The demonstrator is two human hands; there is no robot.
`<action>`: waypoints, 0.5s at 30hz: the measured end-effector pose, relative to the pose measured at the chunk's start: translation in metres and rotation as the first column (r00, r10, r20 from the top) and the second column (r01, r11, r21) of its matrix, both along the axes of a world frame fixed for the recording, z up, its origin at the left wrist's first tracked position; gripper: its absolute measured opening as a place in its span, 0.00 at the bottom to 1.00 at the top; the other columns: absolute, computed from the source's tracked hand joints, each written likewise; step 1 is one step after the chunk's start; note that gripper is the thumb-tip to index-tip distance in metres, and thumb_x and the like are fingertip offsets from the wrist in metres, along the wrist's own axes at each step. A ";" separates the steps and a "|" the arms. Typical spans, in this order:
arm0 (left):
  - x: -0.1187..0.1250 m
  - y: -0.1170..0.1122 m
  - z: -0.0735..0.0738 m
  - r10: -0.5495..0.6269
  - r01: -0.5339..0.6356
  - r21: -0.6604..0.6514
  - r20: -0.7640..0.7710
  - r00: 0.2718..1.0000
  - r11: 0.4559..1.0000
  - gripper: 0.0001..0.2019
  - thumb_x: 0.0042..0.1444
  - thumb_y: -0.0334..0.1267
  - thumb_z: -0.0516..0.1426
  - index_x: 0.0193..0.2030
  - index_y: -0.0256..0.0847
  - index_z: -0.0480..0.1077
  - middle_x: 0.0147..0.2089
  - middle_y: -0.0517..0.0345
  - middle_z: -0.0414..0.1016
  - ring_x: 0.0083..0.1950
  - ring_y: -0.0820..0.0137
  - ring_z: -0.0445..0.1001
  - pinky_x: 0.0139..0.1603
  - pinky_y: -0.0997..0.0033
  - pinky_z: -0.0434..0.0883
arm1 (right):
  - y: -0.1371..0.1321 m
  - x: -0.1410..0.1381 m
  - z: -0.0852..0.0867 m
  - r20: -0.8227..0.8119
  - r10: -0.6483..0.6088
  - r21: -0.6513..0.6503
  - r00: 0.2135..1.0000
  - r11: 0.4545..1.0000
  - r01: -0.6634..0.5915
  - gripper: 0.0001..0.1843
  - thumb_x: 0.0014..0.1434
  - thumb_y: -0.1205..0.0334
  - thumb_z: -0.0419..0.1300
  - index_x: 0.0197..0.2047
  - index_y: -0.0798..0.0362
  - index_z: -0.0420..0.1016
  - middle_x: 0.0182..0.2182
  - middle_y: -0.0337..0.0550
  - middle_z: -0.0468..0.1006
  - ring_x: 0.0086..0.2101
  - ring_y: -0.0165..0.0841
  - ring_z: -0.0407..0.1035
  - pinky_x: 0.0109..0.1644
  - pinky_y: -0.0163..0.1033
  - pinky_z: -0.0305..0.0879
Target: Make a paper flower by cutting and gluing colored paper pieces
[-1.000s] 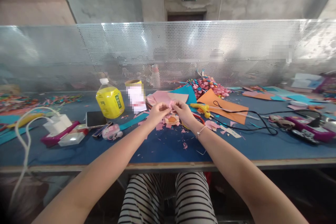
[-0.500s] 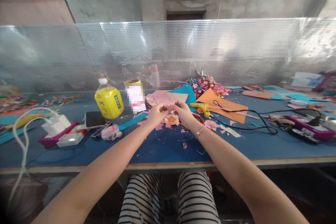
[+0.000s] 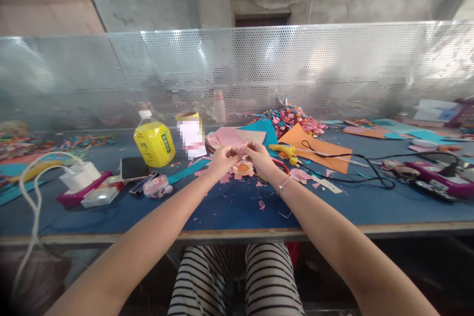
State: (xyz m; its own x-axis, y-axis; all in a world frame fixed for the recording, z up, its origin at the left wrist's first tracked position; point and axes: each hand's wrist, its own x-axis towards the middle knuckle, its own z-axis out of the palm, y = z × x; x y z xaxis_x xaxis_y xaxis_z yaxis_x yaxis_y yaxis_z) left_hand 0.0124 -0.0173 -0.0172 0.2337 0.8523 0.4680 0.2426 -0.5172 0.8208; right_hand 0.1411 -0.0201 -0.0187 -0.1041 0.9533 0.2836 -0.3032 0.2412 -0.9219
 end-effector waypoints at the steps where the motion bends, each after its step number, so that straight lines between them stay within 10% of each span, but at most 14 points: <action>1: 0.000 0.000 0.000 -0.001 0.001 -0.001 0.000 1.000 1.000 0.05 0.46 0.36 0.56 0.26 0.37 0.66 0.25 0.60 0.69 0.27 0.75 0.68 0.31 0.74 0.65 | 0.000 0.000 0.000 0.003 -0.001 -0.001 1.000 1.000 0.001 0.17 0.37 0.53 0.65 0.24 0.53 0.62 0.22 0.32 0.64 0.25 0.23 0.59 0.28 0.31 0.54; 15: 0.001 -0.001 0.001 -0.045 0.047 -0.039 0.053 0.998 0.998 0.09 0.46 0.40 0.57 0.25 0.37 0.64 0.22 0.63 0.66 0.25 0.77 0.66 0.26 0.77 0.64 | 0.005 0.005 -0.002 0.003 0.011 0.030 1.000 1.000 -0.011 0.16 0.38 0.51 0.65 0.23 0.52 0.63 0.22 0.34 0.65 0.25 0.24 0.60 0.26 0.30 0.56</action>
State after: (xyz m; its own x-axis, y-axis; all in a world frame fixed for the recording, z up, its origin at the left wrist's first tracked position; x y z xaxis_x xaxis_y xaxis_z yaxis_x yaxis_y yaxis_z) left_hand 0.0136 -0.0179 -0.0163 0.2495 0.8593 0.4464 0.1761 -0.4936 0.8517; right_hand 0.1459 -0.0150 -0.0209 -0.1154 0.9432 0.3114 -0.3029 0.2651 -0.9154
